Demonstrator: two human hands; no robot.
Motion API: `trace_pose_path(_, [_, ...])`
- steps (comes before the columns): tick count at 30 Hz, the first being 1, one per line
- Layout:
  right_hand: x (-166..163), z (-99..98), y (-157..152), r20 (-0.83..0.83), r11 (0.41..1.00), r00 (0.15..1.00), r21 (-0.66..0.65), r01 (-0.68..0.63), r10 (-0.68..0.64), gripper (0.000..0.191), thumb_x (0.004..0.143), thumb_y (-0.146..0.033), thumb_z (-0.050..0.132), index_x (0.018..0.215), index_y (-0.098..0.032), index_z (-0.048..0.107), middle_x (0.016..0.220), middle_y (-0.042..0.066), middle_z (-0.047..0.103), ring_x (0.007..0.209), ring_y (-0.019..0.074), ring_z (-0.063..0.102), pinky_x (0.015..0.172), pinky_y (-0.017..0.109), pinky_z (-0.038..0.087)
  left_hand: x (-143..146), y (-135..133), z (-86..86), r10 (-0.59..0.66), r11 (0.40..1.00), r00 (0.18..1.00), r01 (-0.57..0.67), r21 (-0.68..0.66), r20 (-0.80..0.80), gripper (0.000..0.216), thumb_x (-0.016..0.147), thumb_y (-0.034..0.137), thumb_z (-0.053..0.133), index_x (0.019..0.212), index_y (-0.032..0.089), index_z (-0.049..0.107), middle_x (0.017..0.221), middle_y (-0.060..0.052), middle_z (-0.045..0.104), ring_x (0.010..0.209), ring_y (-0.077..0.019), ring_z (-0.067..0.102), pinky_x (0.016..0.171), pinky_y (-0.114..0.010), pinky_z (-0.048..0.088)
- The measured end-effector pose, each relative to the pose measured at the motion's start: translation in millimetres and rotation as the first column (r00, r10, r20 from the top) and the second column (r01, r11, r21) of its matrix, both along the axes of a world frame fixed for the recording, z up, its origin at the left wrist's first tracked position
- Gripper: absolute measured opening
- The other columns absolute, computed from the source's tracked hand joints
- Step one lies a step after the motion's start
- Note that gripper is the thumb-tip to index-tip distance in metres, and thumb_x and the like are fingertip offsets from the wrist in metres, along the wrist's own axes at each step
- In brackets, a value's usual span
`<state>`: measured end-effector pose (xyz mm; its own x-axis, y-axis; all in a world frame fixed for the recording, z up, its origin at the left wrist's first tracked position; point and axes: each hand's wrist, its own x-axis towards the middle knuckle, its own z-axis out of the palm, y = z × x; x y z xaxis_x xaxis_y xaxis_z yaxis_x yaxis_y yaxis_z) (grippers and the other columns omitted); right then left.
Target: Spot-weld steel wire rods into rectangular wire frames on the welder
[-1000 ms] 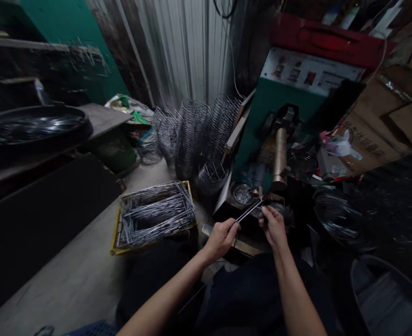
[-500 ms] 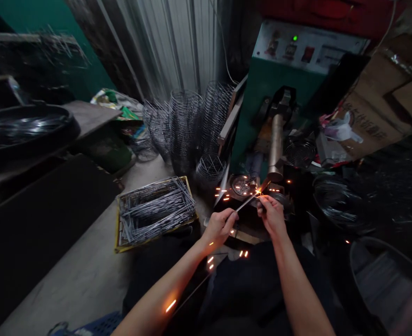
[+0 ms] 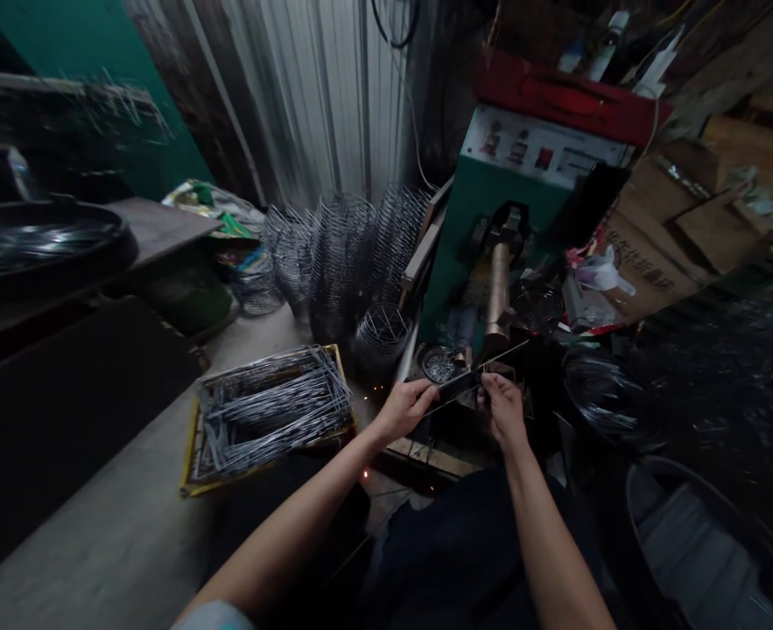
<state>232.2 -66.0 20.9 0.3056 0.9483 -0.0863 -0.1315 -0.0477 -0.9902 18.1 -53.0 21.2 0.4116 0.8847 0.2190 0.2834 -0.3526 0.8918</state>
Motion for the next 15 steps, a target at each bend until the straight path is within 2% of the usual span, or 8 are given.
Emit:
trace_pose_path(5, [0, -6.0, 3, 0.011, 1.0, 1.0, 0.013, 0.012, -0.013, 0.039, 0.069, -0.051, 0.077, 0.071, -0.017, 0.059, 0.053, -0.006, 0.051, 0.042, 0.0056, 0.045, 0.04, 0.017, 0.034, -5, 9, 5.3, -0.015, 1.0, 1.0, 0.015, -0.002, -0.014, 0.039, 0.094, 0.038, 0.043, 0.078, 0.012, 0.067, 0.059, 0.002, 0.051, 0.057, -0.0103, 0.042, 0.056, -0.022, 0.032])
trace_pose_path(10, [-1, -4.3, -1, 0.025, 1.0, 1.0, -0.018, -0.001, 0.001, 0.037, 0.071, -0.051, 0.073, 0.073, -0.017, 0.061, 0.056, -0.005, 0.053, 0.044, 0.0062, 0.046, 0.042, 0.017, 0.034, -8, 11, 5.6, -0.041, 0.999, 0.997, 0.039, -0.031, -0.062, 0.038, 0.093, 0.038, 0.044, 0.078, 0.013, 0.067, 0.055, 0.004, 0.045, 0.055, -0.0097, 0.038, 0.054, -0.021, 0.03])
trace_pose_path(12, [0, -2.5, -13, 0.075, 0.998, 0.997, -0.057, -0.021, 0.025, 0.036, 0.073, -0.052, 0.071, 0.077, -0.017, 0.064, 0.059, -0.004, 0.054, 0.045, 0.0069, 0.047, 0.043, 0.018, 0.035, -9, 13, 4.9, -0.043, 0.999, 0.996, 0.041, -0.034, -0.074, 0.037, 0.093, 0.038, 0.043, 0.08, 0.013, 0.068, 0.055, 0.004, 0.044, 0.054, -0.0096, 0.038, 0.054, -0.021, 0.029])
trace_pose_path(15, [3, -4.5, -47, 0.207, 0.976, 0.963, -0.165, -0.138, 0.171, 0.037, 0.076, -0.054, 0.067, 0.075, -0.017, 0.062, 0.06, -0.003, 0.055, 0.049, 0.0091, 0.049, 0.046, 0.02, 0.038, -8, 16, 4.4, -0.044, 0.999, 0.996, 0.044, -0.007, -0.073, 0.037, 0.094, 0.037, 0.043, 0.079, 0.013, 0.067, 0.056, 0.004, 0.045, 0.055, -0.0095, 0.039, 0.055, -0.021, 0.03])
